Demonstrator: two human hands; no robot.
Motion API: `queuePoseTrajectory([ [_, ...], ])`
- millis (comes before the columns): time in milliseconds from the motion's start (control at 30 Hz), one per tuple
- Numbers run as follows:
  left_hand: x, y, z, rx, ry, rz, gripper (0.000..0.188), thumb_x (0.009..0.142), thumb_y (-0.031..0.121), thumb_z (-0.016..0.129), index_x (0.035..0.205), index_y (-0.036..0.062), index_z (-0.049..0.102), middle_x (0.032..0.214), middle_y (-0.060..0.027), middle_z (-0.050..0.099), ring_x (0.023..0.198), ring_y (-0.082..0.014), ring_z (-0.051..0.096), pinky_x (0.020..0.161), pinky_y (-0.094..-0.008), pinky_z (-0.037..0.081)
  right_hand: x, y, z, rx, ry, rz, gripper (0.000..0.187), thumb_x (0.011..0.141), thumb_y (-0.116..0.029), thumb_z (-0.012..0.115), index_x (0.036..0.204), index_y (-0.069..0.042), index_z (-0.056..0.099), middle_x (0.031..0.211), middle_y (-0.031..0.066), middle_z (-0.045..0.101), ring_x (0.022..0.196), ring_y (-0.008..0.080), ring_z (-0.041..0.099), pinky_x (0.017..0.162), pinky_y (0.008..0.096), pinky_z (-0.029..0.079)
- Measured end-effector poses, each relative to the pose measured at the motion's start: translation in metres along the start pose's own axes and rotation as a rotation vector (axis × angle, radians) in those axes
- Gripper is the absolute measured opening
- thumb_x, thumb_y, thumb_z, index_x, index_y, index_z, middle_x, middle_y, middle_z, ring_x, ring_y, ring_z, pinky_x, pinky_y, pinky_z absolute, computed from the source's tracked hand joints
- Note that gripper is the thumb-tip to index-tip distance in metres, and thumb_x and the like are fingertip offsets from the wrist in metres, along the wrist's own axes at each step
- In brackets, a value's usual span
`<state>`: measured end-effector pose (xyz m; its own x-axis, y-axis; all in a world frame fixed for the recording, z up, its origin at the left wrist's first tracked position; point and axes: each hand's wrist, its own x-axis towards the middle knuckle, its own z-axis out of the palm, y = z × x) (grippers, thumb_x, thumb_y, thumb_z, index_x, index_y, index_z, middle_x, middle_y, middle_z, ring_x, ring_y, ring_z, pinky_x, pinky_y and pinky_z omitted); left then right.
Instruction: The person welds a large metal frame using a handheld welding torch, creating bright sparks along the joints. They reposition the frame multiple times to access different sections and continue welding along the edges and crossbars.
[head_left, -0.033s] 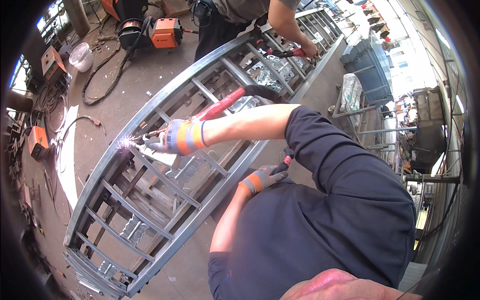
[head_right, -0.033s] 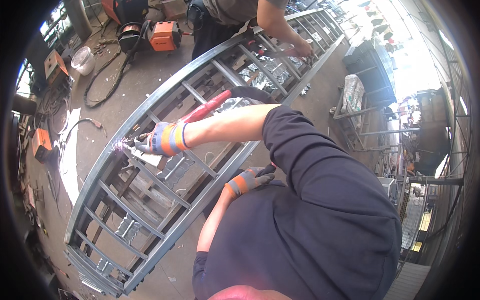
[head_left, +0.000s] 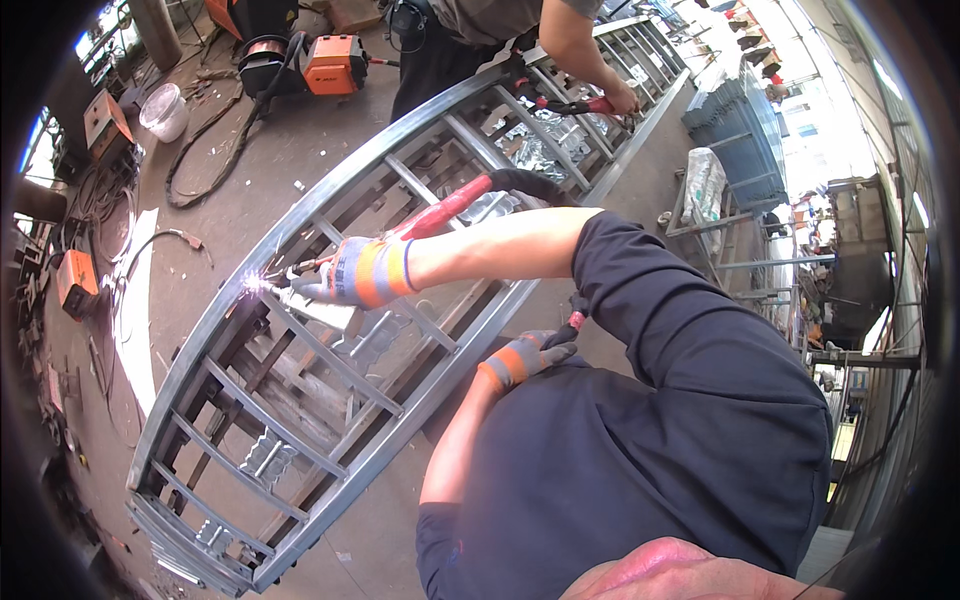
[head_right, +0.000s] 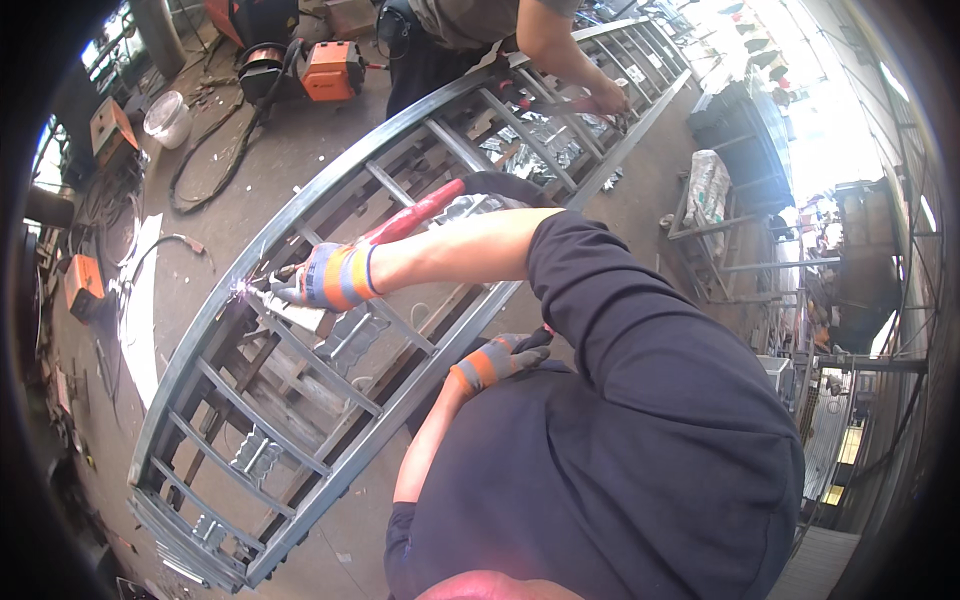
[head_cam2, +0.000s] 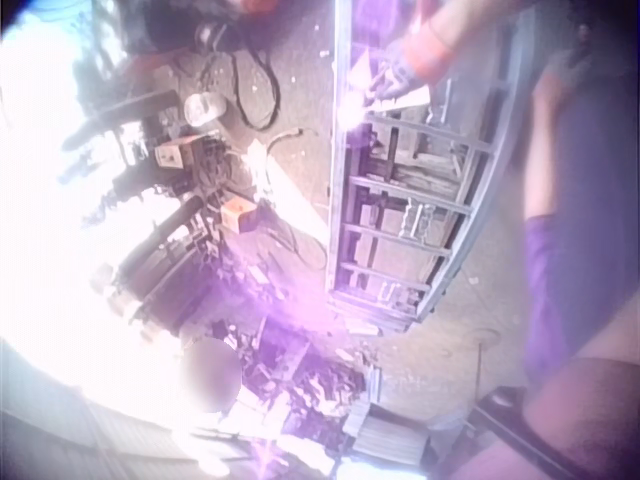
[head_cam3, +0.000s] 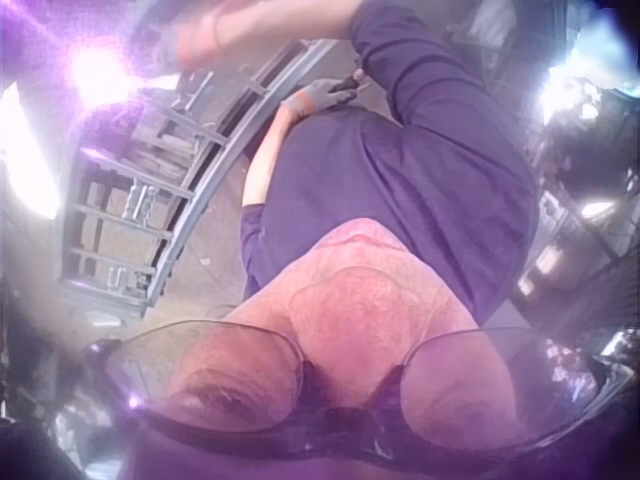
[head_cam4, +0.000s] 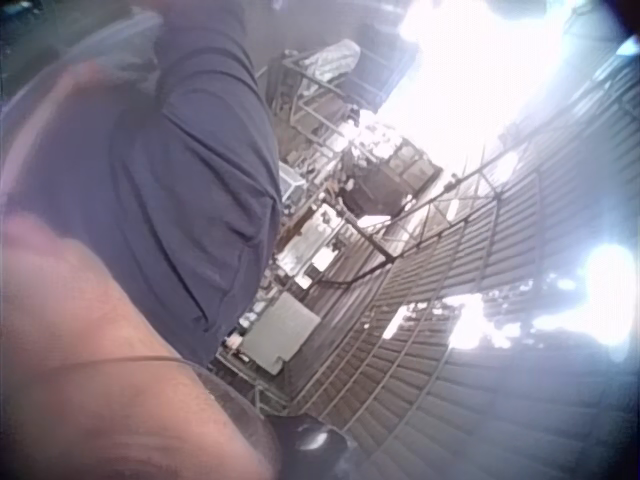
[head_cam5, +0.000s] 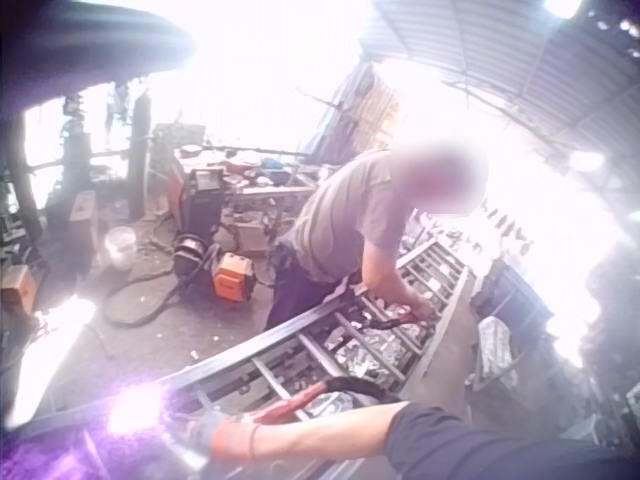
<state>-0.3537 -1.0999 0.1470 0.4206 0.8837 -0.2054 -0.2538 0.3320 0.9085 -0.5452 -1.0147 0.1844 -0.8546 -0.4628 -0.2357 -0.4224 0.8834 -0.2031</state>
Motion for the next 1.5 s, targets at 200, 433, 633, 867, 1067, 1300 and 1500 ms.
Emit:
queuePoseTrajectory([
  [200, -0.002, -0.001, -0.002, 0.176, -0.010, 0.018, 0.052, 0.101, 0.051, 0.060, 0.127, 0.0065, 0.069, 0.112, -0.0170, 0.073, 0.103, -0.0272, 0.067, 0.097, -0.0417, 0.048, 0.000, 0.003, 0.002, -0.004, 0.004, 0.039, 0.097, 0.078, -0.018, 0.080, 0.161, -0.008, 0.030, 0.137, 0.0304, 0.061, 0.084, 0.0354, 0.075, 0.063, 0.0438, 0.060],
  [433, 0.008, 0.001, -0.002, 0.128, 0.034, 0.006, 0.055, 0.097, 0.053, 0.064, 0.111, 0.0008, 0.072, 0.100, -0.0150, 0.073, 0.090, -0.0309, 0.067, 0.087, -0.0442, 0.050, -0.024, 0.019, 0.008, -0.135, -0.020, 0.047, 0.089, 0.085, -0.010, 0.066, 0.164, -0.009, 0.026, 0.112, 0.0263, 0.071, 0.064, 0.0287, 0.072, 0.049, 0.0422, 0.053],
  [633, 0.019, 0.016, -0.008, 0.160, -0.024, -0.015, 0.057, 0.095, 0.058, 0.062, 0.105, 0.0024, 0.073, 0.093, -0.0126, 0.072, 0.084, -0.0287, 0.066, 0.079, -0.0446, 0.049, -0.062, 0.035, 0.000, -0.092, 0.006, 0.064, 0.092, 0.077, -0.014, 0.076, 0.159, -0.013, 0.035, 0.138, 0.0285, 0.062, 0.078, 0.0335, 0.076, 0.060, 0.0426, 0.058],
  [867, 0.033, 0.025, -0.010, 0.240, -0.029, -0.026, 0.061, 0.093, 0.062, 0.061, 0.108, 0.0036, 0.072, 0.094, -0.0128, 0.071, 0.086, -0.0294, 0.066, 0.079, -0.0449, 0.049, -0.087, 0.060, -0.001, -0.191, -0.133, 0.206, 0.086, 0.071, -0.018, 0.083, 0.150, -0.007, 0.048, 0.135, 0.0240, 0.065, 0.081, 0.0334, 0.076, 0.064, 0.0417, 0.059],
  [1067, 0.046, 0.017, -0.010, 0.229, -0.042, -0.037, 0.063, 0.094, 0.061, 0.060, 0.117, 0.0035, 0.072, 0.102, -0.0160, 0.073, 0.095, -0.0308, 0.069, 0.086, -0.0451, 0.050, -0.086, 0.073, 0.007, -0.202, -0.198, 0.223, 0.098, 0.073, -0.016, 0.082, 0.159, -0.010, 0.036, 0.121, 0.0228, 0.069, 0.081, 0.0350, 0.075, 0.063, 0.0433, 0.058],
  [1300, 0.055, 0.015, -0.008, 0.223, -0.056, 0.118, 0.058, 0.102, 0.052, 0.056, 0.139, 0.0078, 0.065, 0.124, -0.0192, 0.072, 0.116, -0.0336, 0.068, 0.101, -0.0429, 0.048, -0.095, 0.074, 0.002, -0.063, -0.082, 0.186, 0.098, 0.074, -0.003, 0.071, 0.162, -0.011, 0.029, 0.122, 0.0199, 0.070, 0.082, 0.0351, 0.074, 0.062, 0.0442, 0.059],
  [1500, 0.060, 0.021, -0.005, 0.086, -0.039, -0.030, 0.056, 0.098, 0.044, 0.067, 0.135, 0.0019, 0.066, 0.114, -0.0148, 0.073, 0.104, -0.0228, 0.067, 0.093, -0.0359, 0.050, -0.101, 0.076, -0.005, 0.054, -0.069, 0.149, 0.083, 0.085, -0.013, 0.069, 0.158, -0.011, 0.030, 0.092, 0.0204, 0.070, 0.076, 0.0380, 0.073, 0.060, 0.0492, 0.055],
])
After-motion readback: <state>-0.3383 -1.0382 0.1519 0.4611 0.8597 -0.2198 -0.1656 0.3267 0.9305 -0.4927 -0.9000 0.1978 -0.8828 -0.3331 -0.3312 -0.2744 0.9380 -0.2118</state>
